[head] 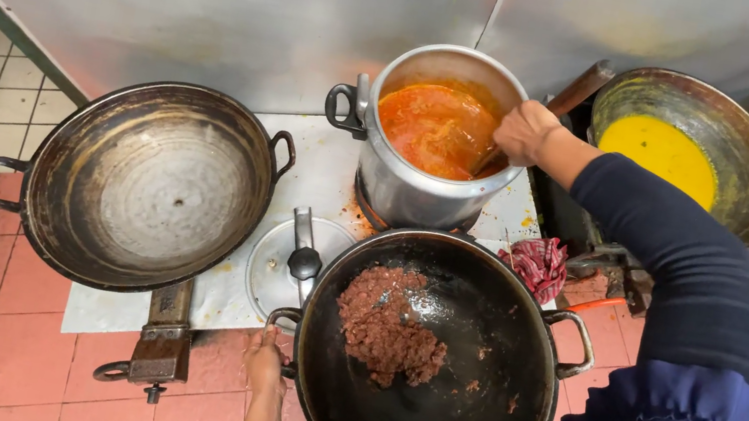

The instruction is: The recorder stirs various sauces in large woks, washes a blender jar in a sink, and transfers ingredients between pots in a large kitchen.

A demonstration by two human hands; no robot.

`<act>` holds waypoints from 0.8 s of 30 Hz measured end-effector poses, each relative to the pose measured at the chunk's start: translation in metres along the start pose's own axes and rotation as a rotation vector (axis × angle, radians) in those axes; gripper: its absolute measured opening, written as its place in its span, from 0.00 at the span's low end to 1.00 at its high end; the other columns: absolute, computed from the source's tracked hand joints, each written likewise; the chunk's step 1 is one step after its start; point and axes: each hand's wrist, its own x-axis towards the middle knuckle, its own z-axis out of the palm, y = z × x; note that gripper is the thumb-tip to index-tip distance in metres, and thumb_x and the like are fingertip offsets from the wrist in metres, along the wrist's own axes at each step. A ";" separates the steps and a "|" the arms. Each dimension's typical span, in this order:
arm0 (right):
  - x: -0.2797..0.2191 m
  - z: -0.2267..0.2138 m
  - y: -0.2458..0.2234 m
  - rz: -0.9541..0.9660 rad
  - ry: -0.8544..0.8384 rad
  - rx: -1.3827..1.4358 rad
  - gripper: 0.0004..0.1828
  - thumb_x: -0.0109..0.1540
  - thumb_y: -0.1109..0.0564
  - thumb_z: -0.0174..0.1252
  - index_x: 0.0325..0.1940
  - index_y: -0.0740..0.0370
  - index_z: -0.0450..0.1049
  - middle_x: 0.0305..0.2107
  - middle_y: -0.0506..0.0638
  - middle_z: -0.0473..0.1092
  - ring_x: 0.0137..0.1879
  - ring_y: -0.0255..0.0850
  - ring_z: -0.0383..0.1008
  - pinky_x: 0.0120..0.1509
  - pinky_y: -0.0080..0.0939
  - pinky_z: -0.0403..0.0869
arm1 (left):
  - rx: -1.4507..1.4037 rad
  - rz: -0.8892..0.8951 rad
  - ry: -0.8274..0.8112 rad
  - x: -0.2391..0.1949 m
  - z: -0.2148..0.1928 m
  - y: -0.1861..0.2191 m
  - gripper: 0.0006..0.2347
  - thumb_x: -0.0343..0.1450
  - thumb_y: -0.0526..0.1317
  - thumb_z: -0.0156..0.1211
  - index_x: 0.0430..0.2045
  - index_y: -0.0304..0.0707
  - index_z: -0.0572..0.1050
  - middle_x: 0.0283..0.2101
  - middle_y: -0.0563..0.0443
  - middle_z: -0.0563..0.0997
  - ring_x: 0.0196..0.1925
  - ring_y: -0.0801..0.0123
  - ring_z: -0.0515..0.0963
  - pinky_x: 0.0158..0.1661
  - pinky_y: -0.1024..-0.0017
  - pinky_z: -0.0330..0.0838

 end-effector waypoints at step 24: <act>-0.090 0.045 -0.024 0.627 0.048 0.689 0.18 0.67 0.44 0.55 0.58 0.49 0.77 0.40 0.57 0.78 0.48 0.52 0.80 0.51 0.54 0.75 | 0.036 0.012 -0.037 -0.003 -0.001 0.011 0.09 0.76 0.42 0.54 0.31 0.35 0.75 0.13 0.58 0.61 0.13 0.74 0.60 0.17 0.73 0.56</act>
